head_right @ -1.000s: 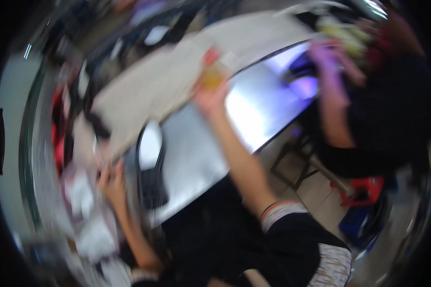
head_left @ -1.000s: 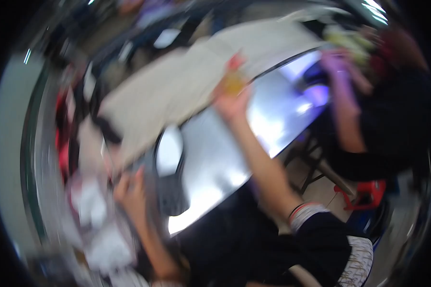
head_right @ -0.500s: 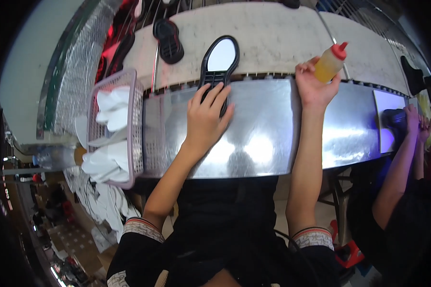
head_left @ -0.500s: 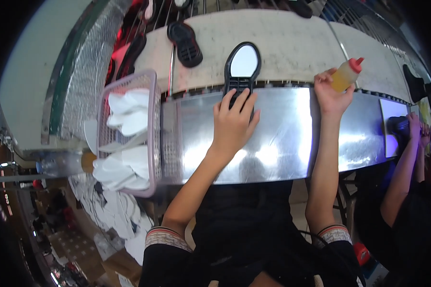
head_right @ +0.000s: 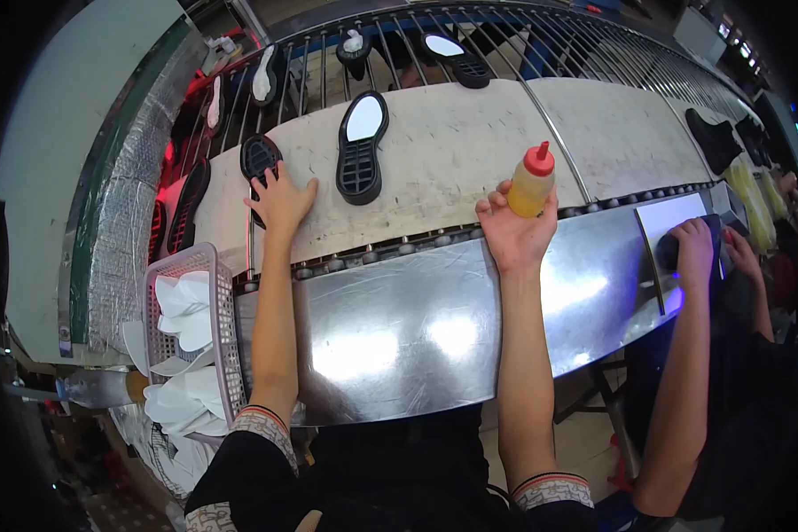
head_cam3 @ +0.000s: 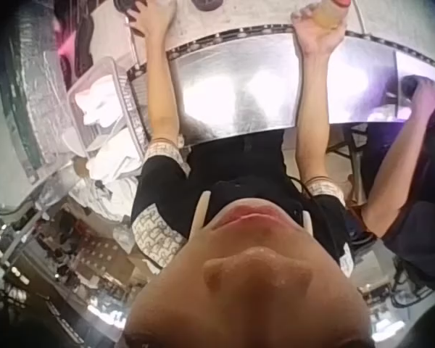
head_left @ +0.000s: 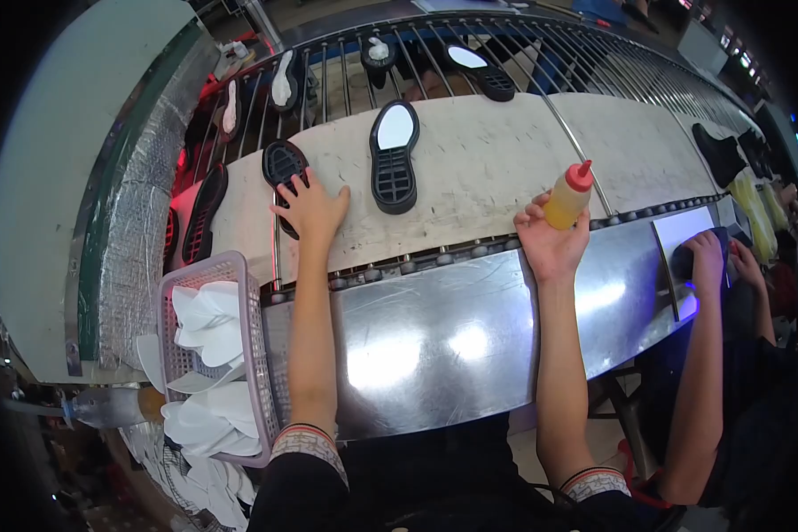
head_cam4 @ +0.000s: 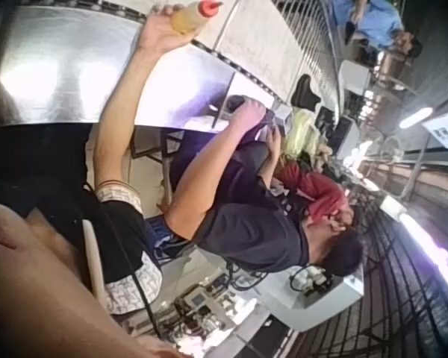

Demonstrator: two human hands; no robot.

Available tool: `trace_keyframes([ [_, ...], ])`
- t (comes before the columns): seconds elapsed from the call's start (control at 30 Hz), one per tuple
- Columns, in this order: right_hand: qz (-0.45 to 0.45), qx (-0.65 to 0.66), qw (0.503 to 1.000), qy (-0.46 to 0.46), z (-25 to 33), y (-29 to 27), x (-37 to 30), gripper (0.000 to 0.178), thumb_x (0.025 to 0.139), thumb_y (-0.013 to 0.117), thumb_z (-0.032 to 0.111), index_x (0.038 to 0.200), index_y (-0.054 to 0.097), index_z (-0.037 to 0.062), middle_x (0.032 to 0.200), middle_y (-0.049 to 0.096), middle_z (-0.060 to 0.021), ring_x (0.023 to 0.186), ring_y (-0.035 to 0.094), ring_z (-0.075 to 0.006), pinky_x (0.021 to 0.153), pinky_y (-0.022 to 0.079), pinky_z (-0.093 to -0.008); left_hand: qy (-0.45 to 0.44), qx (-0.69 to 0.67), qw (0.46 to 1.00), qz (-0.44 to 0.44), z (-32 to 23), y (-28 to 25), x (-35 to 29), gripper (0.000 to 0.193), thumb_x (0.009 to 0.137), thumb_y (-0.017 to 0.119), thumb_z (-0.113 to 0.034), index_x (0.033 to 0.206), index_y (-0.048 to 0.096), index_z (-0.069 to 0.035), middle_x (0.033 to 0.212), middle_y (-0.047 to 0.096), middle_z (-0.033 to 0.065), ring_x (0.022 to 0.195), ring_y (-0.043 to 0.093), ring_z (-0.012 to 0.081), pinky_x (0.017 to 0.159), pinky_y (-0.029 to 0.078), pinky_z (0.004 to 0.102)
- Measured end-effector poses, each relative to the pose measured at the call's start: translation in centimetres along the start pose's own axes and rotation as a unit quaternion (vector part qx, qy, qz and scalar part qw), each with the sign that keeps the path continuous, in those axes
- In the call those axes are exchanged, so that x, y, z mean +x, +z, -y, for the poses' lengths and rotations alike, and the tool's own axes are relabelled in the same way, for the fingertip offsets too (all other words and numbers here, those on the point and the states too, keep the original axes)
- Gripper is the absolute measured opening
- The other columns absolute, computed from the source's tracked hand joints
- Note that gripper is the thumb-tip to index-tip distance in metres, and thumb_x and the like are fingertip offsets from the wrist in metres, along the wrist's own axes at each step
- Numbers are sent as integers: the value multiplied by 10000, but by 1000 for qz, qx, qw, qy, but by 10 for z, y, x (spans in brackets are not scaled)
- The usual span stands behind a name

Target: Applying glue and insoles to shoe outsoles on an assembly line.

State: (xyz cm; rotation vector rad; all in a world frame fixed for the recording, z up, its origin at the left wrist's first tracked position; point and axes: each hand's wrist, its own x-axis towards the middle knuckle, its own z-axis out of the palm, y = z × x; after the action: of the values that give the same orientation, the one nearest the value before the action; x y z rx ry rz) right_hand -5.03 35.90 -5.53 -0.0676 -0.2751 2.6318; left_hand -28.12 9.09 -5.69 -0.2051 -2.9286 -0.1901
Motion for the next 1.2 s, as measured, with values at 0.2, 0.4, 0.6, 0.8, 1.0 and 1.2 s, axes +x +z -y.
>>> trace_keyframes([
  [0.2,-12,-8,1000,-11,-1,7,3,431,901,420,417,1047,521,24,926,544,-78,766,474,-179,776,384,-359,-9,-83,996,15,10,-17,1,796,759,638,-448,1385,403,-16,1473,340,202,1359,307,389,1029,250,650],
  [0.4,-6,-10,1000,-25,8,6,-2,448,902,425,426,1049,518,13,919,542,-96,766,476,-185,776,386,-363,64,-25,993,-94,10,8,-3,768,766,608,-445,1349,429,21,1462,344,219,1368,290,380,1033,323,552],
  [0.6,-26,-11,1000,-5,-11,-2,-3,439,891,452,465,980,550,46,832,557,-87,726,495,-202,763,397,-393,60,-44,997,-37,32,-11,-22,468,787,627,-347,998,637,71,1144,582,297,984,614,419,852,504,484],
  [0.8,16,-22,1000,-5,-9,-12,5,401,866,493,431,996,595,66,836,598,-100,751,543,-221,759,420,-389,53,-166,984,18,36,-109,-157,473,839,558,-346,947,601,113,968,619,331,861,620,456,811,490,496],
  [1.0,73,-52,996,21,21,-30,37,441,832,417,407,993,543,17,835,519,-143,752,484,-254,789,380,-440,149,-259,954,32,74,-121,-310,601,786,671,-267,1249,507,79,1320,496,259,1108,517,413,973,415,428],
  [1.2,67,-60,996,22,29,-33,25,432,851,386,392,1000,505,4,882,487,-152,793,455,-254,842,350,-465,53,-417,871,254,123,-197,-319,361,876,626,-231,1154,613,-1,1158,629,178,1104,559,335,925,454,398],
])
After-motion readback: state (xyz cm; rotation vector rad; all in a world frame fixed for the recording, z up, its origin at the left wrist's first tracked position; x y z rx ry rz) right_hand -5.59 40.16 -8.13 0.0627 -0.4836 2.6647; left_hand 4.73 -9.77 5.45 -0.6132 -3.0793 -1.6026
